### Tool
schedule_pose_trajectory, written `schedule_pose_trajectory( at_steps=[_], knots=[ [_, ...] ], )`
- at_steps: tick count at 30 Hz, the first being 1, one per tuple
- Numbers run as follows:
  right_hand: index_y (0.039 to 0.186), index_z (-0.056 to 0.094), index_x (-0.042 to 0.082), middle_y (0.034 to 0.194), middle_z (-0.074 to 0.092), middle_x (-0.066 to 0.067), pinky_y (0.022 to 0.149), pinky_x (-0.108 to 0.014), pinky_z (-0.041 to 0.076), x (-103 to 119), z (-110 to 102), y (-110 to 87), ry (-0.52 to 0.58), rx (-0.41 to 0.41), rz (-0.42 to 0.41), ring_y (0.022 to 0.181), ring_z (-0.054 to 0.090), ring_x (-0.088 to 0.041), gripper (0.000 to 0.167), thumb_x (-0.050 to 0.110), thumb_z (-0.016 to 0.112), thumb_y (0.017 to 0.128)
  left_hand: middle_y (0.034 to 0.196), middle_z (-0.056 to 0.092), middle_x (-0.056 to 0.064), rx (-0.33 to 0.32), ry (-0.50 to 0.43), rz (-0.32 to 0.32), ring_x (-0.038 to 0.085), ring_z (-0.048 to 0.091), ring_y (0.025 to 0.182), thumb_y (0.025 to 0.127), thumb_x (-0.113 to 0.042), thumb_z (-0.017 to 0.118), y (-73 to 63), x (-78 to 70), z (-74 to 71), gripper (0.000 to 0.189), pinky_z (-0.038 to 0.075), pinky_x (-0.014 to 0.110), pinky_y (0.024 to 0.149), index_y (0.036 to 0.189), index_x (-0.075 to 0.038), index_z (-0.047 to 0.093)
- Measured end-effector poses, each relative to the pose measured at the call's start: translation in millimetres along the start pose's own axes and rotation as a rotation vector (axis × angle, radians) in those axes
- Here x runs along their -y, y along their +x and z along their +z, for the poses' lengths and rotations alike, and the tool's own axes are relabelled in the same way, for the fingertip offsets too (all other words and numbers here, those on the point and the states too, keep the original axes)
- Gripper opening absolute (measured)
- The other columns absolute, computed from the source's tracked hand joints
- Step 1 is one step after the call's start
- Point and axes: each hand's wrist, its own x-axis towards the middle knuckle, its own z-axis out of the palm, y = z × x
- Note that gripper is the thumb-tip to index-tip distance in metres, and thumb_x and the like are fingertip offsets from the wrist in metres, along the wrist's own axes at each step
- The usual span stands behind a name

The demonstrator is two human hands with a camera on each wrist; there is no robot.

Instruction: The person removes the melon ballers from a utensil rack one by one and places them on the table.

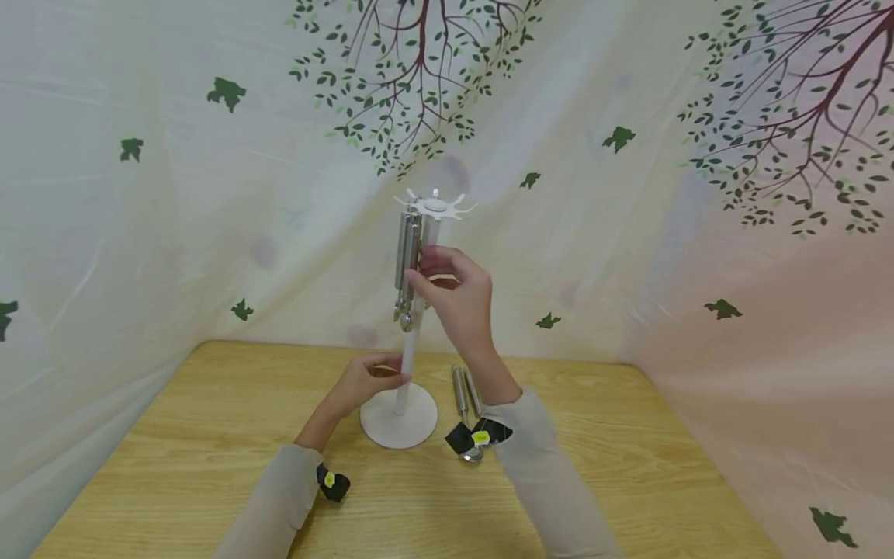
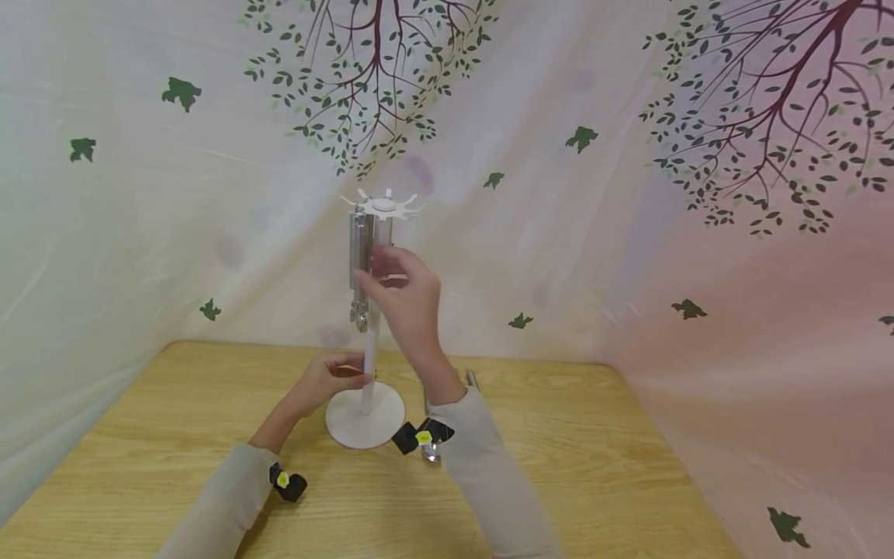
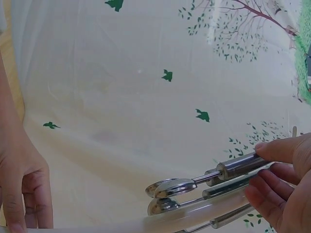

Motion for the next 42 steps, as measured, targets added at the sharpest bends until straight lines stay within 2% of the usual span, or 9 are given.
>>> schedule_pose_trajectory(
  at_steps=[3, 8, 10, 18, 30, 33, 42],
  knots=[
    [0.109, 0.072, -0.004, 0.099, 0.075, -0.019, 0.075, -0.027, 0.063, 1.1, 1.9, -0.2, -0.014, -0.013, 0.007, 0.086, 0.071, -0.021, 0.029, 0.006, 0.083, 0.084, 0.124, 0.07, 0.023, 0.004, 0.005, 0.015, 0.036, 0.069, 0.113, 0.092, -0.009, 0.076, 0.5, 0.8, 0.0, 0.037, 0.059, 0.043, 0.096, 0.127, 0.002, 0.068],
    [0.108, 0.072, -0.004, 0.099, 0.076, -0.018, 0.078, -0.043, 0.064, 2.7, 4.8, -0.6, -0.036, -0.026, 0.001, 0.087, 0.072, -0.026, 0.029, 0.007, 0.084, 0.084, 0.124, 0.07, 0.023, 0.003, 0.006, 0.013, 0.036, 0.069, 0.113, 0.093, -0.01, 0.075, 0.4, 1.0, -0.1, 0.037, 0.059, 0.043, 0.096, 0.127, 0.001, 0.068],
    [0.108, 0.073, -0.004, 0.099, 0.076, -0.018, 0.078, -0.045, 0.064, 3.4, 5.5, -0.8, -0.044, -0.03, 0.002, 0.087, 0.073, -0.027, 0.029, 0.007, 0.084, 0.084, 0.125, 0.07, 0.022, 0.003, 0.01, 0.01, 0.036, 0.069, 0.114, 0.093, -0.01, 0.075, 0.1, 0.8, -0.2, 0.037, 0.059, 0.043, 0.097, 0.128, 0.001, 0.068],
    [0.111, 0.074, -0.002, 0.101, 0.078, -0.017, 0.077, -0.028, 0.064, 4.8, 5.9, -0.9, -0.07, -0.026, 0.001, 0.089, 0.076, -0.026, 0.03, 0.009, 0.083, 0.085, 0.126, 0.07, 0.022, 0.004, 0.019, 0.013, 0.036, 0.068, 0.114, 0.093, -0.01, 0.075, 0.2, -0.8, -0.9, 0.037, 0.059, 0.043, 0.097, 0.128, 0.001, 0.068],
    [0.114, 0.074, -0.003, 0.105, 0.077, -0.021, 0.081, -0.031, 0.064, 1.8, 3.7, 0.5, 0.016, 0.01, 0.026, 0.092, 0.076, -0.033, 0.032, 0.005, 0.082, 0.085, 0.127, 0.07, 0.021, 0.005, 0.027, -0.003, 0.035, 0.069, 0.114, 0.093, -0.012, 0.076, 0.2, -0.6, 0.1, 0.037, 0.059, 0.043, 0.098, 0.127, 0.001, 0.069],
    [0.115, 0.074, -0.003, 0.106, 0.077, -0.022, 0.082, -0.03, 0.063, 0.6, 2.1, 1.1, 0.052, 0.019, 0.048, 0.094, 0.076, -0.03, 0.032, 0.004, 0.082, 0.084, 0.126, 0.07, 0.021, 0.003, 0.027, -0.004, 0.035, 0.069, 0.114, 0.092, -0.012, 0.076, -0.1, -0.9, 0.5, 0.036, 0.059, 0.043, 0.098, 0.125, 0.001, 0.07],
    [0.113, 0.074, -0.006, 0.106, 0.076, -0.024, 0.084, -0.027, 0.062, 0.8, -2.3, 4.3, 0.14, 0.05, 0.108, 0.087, 0.073, -0.006, 0.029, -0.002, 0.08, 0.085, 0.128, 0.069, 0.023, 0.003, 0.01, -0.012, 0.037, 0.069, 0.114, 0.092, -0.011, 0.076, -0.3, -2.2, 0.3, 0.037, 0.06, 0.044, 0.096, 0.126, 0.001, 0.069]
  ],
)
